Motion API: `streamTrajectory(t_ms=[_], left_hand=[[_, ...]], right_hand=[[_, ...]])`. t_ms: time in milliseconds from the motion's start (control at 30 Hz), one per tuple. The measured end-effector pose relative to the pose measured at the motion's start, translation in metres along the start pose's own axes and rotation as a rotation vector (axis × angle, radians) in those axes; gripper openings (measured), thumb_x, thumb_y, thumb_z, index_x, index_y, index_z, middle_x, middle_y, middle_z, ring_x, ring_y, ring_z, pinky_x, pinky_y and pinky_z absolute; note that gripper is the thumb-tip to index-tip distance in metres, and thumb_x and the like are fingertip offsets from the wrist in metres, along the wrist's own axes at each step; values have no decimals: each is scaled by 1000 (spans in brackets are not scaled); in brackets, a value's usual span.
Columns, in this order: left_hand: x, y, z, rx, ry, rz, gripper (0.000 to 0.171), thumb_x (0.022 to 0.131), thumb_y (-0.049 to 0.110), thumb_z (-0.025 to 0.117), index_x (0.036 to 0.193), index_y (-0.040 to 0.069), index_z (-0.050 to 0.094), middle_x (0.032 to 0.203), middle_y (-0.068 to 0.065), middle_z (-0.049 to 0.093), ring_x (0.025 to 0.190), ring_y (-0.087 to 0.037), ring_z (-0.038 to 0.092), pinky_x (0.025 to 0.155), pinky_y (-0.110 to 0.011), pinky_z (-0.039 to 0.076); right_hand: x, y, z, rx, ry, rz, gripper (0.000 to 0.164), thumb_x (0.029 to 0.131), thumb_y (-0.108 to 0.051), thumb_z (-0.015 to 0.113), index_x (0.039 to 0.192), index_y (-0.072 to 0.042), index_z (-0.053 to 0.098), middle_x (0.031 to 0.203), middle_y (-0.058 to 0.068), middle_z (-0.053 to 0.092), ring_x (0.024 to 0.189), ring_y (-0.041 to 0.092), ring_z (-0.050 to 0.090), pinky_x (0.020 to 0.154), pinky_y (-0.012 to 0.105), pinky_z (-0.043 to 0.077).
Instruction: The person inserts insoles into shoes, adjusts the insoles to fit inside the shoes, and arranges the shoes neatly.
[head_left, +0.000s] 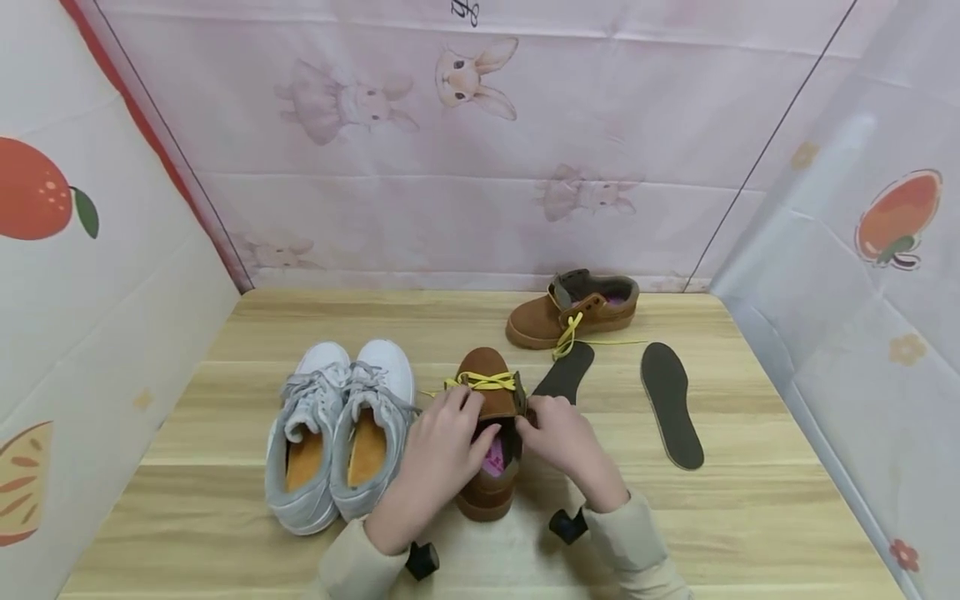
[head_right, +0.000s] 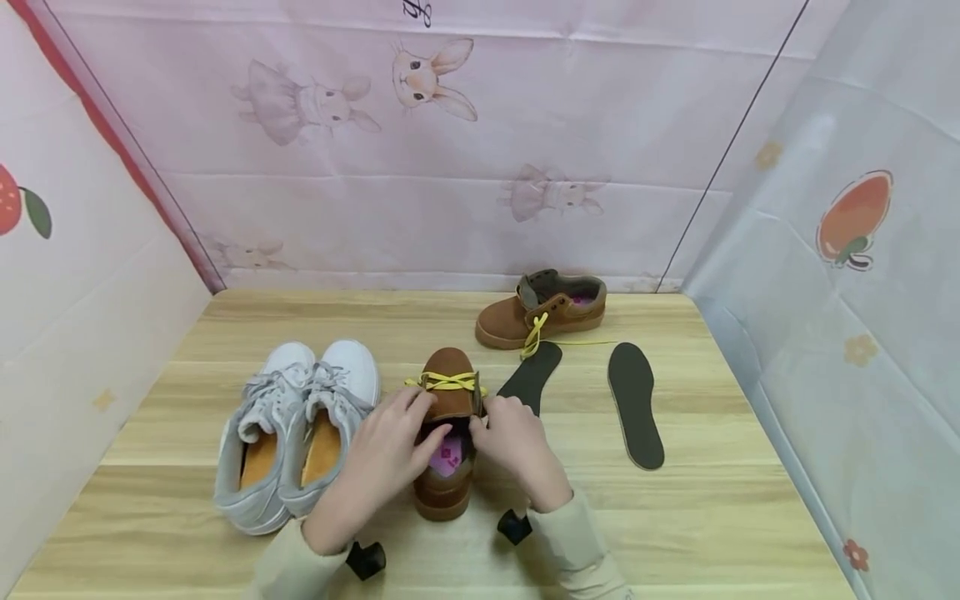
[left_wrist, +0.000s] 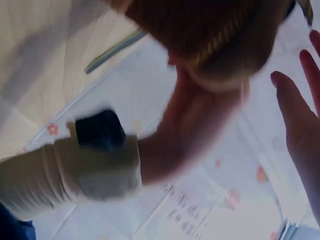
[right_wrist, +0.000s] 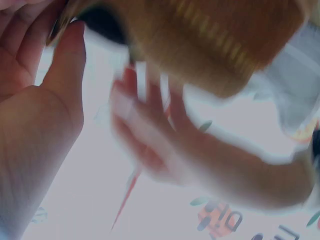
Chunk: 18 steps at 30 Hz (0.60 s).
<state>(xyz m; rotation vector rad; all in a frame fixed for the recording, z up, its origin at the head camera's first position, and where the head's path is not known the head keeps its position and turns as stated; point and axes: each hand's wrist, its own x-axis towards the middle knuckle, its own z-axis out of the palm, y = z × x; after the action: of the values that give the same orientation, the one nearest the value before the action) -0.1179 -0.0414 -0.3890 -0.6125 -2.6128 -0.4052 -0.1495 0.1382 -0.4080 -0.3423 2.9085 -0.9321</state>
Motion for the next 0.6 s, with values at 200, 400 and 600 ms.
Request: streamTrajectory(t_ms=[200,400,600], left_hand=[[7,-13,23,-87,-132,-64,56,75,29,79,118,1,56,125,-20,51,112,-35,52,84,-47,49],[12,-19,36,-178,-178,-124,55,76,11,75,124,-4,53,129,-24,51,115,-38,53,88,-46,48],[18,-23,42,-229,-119,-101,38,80,7,68,116,-5,61,119,-22,60,104,-37,61,85,-45,50]], right_hand=[[2,1,-19,67,29,-56,16,85,-15,65,99,-8,67,71,-2,61,59,9,53,55,29,44],[6,3,-7,23,38,-128,44,74,-22,79,113,-9,63,94,4,65,81,17,61,70,34,49],[12,3,11,-105,127,-203,37,75,-23,77,107,-7,63,88,3,62,71,14,57,58,32,47]])
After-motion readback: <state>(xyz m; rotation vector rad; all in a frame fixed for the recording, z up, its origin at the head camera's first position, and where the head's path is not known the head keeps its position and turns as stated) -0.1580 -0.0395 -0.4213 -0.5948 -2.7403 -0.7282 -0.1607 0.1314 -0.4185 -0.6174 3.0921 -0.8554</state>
